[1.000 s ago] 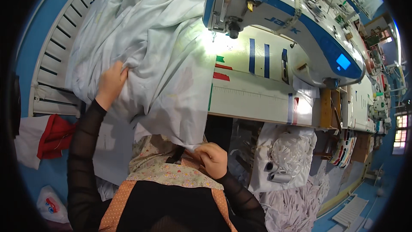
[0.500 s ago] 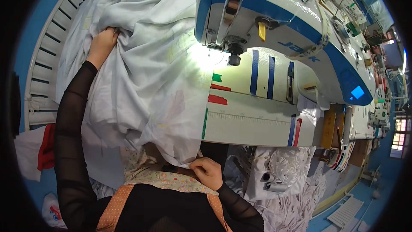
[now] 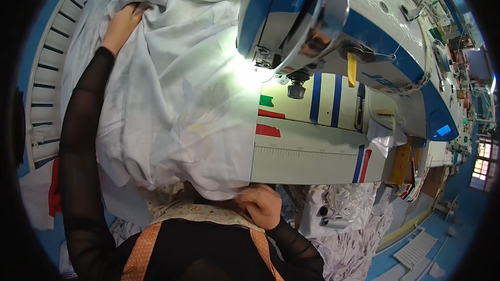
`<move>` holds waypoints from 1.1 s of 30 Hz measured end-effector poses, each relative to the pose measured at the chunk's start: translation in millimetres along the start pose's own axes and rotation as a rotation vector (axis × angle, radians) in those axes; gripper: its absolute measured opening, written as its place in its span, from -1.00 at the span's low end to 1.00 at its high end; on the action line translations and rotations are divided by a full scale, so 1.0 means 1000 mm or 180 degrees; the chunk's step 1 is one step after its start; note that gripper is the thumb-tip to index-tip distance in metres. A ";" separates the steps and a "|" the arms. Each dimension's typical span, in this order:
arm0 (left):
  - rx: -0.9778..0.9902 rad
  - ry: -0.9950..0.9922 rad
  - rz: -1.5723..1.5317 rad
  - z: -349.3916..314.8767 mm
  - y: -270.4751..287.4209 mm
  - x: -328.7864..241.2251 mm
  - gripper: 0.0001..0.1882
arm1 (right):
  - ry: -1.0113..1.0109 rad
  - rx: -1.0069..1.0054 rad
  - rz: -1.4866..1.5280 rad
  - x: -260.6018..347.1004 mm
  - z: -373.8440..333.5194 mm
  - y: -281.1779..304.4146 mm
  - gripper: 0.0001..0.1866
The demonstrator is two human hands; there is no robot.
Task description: The person is using an industrial sewing machine to stitch together white fabric pieces into pillowcases or similar textile products.
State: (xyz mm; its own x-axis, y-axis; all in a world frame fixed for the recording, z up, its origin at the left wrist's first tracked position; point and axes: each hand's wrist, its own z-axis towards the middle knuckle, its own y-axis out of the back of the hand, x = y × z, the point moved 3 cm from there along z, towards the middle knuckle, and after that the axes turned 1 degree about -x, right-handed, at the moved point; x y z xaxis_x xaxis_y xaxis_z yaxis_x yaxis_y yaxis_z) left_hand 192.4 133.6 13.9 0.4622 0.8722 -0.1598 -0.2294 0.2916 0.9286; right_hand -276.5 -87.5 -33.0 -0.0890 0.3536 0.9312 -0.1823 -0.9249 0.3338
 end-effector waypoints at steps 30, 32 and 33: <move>0.0287 0.0195 0.0825 0.036 -0.028 0.098 -0.56 | -0.0365 -0.0168 -0.0756 0.038 0.093 0.030 -0.87; 0.0297 -0.0176 0.0101 0.008 0.008 0.044 -0.58 | -0.0694 -0.0345 -0.0457 0.035 0.092 0.029 -0.91; 0.0265 -0.0516 -0.0646 -0.016 0.032 0.004 -0.58 | -0.0691 -0.0353 -0.0419 0.035 0.091 0.029 -0.91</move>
State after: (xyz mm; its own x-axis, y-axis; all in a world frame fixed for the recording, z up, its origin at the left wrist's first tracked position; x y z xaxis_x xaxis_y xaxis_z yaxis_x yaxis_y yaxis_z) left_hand 173.4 152.0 37.6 0.6242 0.7230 -0.2960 -0.0500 0.4150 0.9084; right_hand -195.7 -114.3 22.2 0.1523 0.4204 0.8945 -0.2855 -0.8478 0.4470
